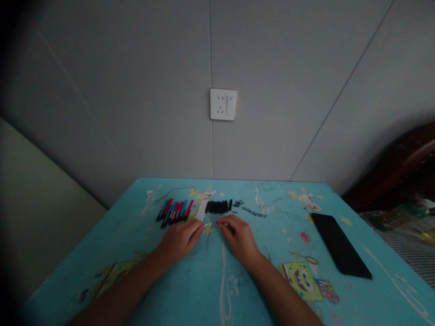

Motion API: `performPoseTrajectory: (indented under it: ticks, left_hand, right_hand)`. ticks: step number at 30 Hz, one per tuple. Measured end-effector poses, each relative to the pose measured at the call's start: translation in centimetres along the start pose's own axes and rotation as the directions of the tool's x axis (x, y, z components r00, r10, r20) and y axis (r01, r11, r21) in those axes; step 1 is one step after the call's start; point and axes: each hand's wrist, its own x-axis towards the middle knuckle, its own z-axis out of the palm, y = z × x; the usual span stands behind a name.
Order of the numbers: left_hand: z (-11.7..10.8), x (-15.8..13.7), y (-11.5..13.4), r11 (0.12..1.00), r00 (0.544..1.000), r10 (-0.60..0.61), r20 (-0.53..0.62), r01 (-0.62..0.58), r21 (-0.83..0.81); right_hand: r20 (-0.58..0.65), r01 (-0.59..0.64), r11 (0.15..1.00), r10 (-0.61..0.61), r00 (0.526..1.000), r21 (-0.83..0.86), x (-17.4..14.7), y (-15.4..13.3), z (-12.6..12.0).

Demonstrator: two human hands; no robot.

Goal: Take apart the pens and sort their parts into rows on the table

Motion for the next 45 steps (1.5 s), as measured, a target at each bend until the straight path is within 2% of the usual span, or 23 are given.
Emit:
performPoseTrajectory:
  ticks: [4,13,21,23,26,29,32,36,45]
  left_hand:
    - [0.1,0.0,0.1,1.0,1.0,0.002,0.013,-0.002,0.008]
    - [0.2,-0.1,0.2,1.0,0.999,0.027,0.047,-0.028,0.012]
    - [0.2,0.1,0.5,0.996,0.992,0.089,0.087,-0.086,-0.038]
    - [0.2,0.1,0.4,0.998,0.992,0.062,0.107,-0.061,-0.016]
    - [0.4,0.0,0.3,1.0,0.994,0.006,0.111,-0.007,0.01]
    - [0.6,0.0,0.3,1.0,0.992,-0.011,0.124,0.01,0.013]
    - [0.7,-0.1,0.4,1.0,0.992,0.005,0.129,-0.003,-0.015]
    - [0.8,-0.2,0.5,0.998,0.994,0.006,0.112,0.0,-0.056]
    - [1.0,0.1,0.4,0.997,0.996,0.019,0.084,-0.012,-0.078]
  right_hand:
    - [0.026,0.023,0.999,-0.024,0.999,0.048,0.1,-0.2,0.3]
    - [0.072,0.046,0.998,-0.048,0.996,0.04,0.1,-0.1,0.5]
    - [0.122,-0.022,0.998,0.016,0.992,0.054,-0.4,0.4,1.6]
    - [0.098,-0.019,1.0,0.021,0.995,-0.017,-0.2,0.6,1.4]
    - [0.002,-0.038,0.967,0.04,0.999,-0.252,0.3,1.2,0.7]
    - [-0.063,-0.126,0.838,0.109,0.992,-0.531,1.0,2.2,0.4]
    - [-0.064,-0.168,0.703,0.172,0.983,-0.692,1.5,2.9,0.7]
    - [-0.041,-0.157,0.639,0.194,0.98,-0.753,2.0,2.9,1.2]
    - [-0.12,-0.237,0.633,0.222,0.968,-0.737,2.6,3.1,1.2]
